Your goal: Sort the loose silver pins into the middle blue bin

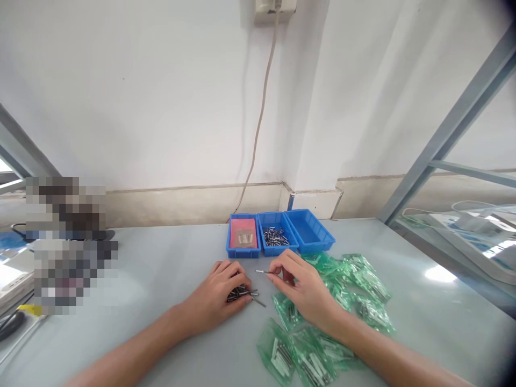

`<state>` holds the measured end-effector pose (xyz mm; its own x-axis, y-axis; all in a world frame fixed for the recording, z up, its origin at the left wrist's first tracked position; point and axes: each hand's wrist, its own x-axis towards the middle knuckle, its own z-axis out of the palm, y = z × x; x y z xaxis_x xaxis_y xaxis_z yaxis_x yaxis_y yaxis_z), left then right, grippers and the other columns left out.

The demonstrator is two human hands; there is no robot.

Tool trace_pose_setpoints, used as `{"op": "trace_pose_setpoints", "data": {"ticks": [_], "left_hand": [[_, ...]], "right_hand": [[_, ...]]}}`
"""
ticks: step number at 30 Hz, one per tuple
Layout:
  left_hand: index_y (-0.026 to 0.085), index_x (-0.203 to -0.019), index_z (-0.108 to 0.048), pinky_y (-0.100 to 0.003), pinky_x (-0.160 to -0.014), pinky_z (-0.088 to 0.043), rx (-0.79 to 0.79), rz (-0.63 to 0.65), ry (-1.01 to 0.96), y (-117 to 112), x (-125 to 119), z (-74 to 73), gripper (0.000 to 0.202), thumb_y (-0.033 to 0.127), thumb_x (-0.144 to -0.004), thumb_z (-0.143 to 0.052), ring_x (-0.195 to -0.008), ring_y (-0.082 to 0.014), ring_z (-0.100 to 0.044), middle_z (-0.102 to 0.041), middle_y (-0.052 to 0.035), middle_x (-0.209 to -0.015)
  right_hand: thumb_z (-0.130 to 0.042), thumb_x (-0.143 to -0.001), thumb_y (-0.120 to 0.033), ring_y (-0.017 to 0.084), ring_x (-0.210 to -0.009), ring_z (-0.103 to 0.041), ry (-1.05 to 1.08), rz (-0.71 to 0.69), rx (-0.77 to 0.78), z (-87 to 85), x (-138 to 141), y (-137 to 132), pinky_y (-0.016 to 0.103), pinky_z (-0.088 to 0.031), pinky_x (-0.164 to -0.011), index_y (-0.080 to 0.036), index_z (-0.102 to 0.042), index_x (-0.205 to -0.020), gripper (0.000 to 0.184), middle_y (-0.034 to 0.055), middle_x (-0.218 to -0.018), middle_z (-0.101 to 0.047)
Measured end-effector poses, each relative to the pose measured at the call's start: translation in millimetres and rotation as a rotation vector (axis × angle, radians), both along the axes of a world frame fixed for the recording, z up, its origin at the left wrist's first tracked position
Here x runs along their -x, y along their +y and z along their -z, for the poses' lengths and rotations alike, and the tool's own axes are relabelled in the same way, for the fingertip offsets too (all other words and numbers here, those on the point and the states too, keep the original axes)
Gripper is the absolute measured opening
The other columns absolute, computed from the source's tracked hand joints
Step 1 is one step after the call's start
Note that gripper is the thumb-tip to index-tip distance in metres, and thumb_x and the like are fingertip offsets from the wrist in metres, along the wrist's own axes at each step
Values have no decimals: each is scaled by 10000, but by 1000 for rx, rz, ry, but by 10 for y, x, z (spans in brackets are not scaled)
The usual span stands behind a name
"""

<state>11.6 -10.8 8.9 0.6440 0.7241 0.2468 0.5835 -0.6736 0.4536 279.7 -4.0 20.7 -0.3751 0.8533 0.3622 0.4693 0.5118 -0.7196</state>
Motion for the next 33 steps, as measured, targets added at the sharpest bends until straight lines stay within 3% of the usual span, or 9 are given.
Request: {"op": "trace_pose_setpoints", "data": {"ticks": [4, 9, 13, 19, 22, 24, 26, 28, 33], "left_hand": [[250, -1114, -649, -378, -991, -425, 8, -3, 0, 1, -2, -12, 72, 233, -1051, -680, -1088, -238, -551, -630, -30, -1152], [245, -1105, -648, -378, -986, -416, 9, -3, 9, 3, -4, -6, 64, 241, -1053, -683, -1080, -238, -549, -628, -29, -1149], [245, -1098, -649, -379, -986, -415, 13, -13, 9, 4, -7, 8, 53, 254, -1056, -680, -1077, -237, -548, -626, -27, -1141], [251, -1109, -649, -381, -987, -417, -3, -13, 3, 16, -2, 38, 69, 258, -1051, -686, -1066, -236, -550, -627, -25, -1137], [245, -1099, -641, -376, -984, -411, -16, -11, -8, 13, 0, 46, 74, 248, -1047, -692, -1064, -232, -548, -630, -23, -1135], [239, -1085, -630, -372, -974, -406, -22, -13, -16, 8, -2, 47, 73, 233, -1047, -692, -1059, -229, -547, -634, -19, -1125], [235, -1073, -622, -368, -964, -401, -26, -16, -20, 5, -6, 49, 75, 228, -1048, -692, -1052, -227, -547, -639, -15, -1109], [233, -1064, -618, -366, -961, -399, -29, -18, -17, 4, -10, 52, 77, 231, -1049, -694, -1047, -225, -548, -642, -12, -1096], [231, -1061, -619, -366, -960, -398, -40, -6, -10, 8, -12, 52, 61, 241, -1062, -679, -1034, -219, -545, -644, -10, -1090]], "right_hand": [[-627, -1051, -328, 177, -768, -538, 64, 35, 63, 17, 1, 24, 302, -446, -679, -245, -627, -934, 144, 3, -882, -595], [-602, -1030, -603, 118, -536, -406, 377, 95, 422, 35, 5, 110, 237, -351, -451, -245, -558, -919, 377, -67, -700, -449], [-675, -963, -669, 84, -488, -356, 543, 123, 587, 7, 0, 159, 197, -316, -390, -240, -566, -907, 446, -79, -702, -458], [-643, -1006, -610, 138, -569, -497, 468, 99, 441, -32, -18, 168, 247, -389, -446, -269, -623, -1244, 416, -18, -839, -619], [-659, -1036, -465, 186, -730, -579, 198, 47, 252, -11, -22, 117, 306, -483, -635, -272, -662, -1181, 241, 1, -879, -639], [-724, -1010, -369, 222, -871, -611, -52, -58, 129, 7, -12, 61, 343, -494, -771, -272, -691, -1102, 137, 18, -962, -674], [-802, -968, -325, 263, -1019, -611, -228, -152, 33, 24, 8, 5, 378, -488, -891, -269, -693, -1090, 173, 28, -1057, -687], [-820, -965, -305, 270, -1063, -603, -308, -209, -2, 38, 31, -35, 384, -479, -932, -261, -677, -1072, 184, 22, -1081, -686], [-656, -1080, -226, 235, -1009, -605, -361, -237, -3, 70, 63, -40, 378, -469, -934, -240, -624, -1023, 67, 11, -1055, -667]]}}
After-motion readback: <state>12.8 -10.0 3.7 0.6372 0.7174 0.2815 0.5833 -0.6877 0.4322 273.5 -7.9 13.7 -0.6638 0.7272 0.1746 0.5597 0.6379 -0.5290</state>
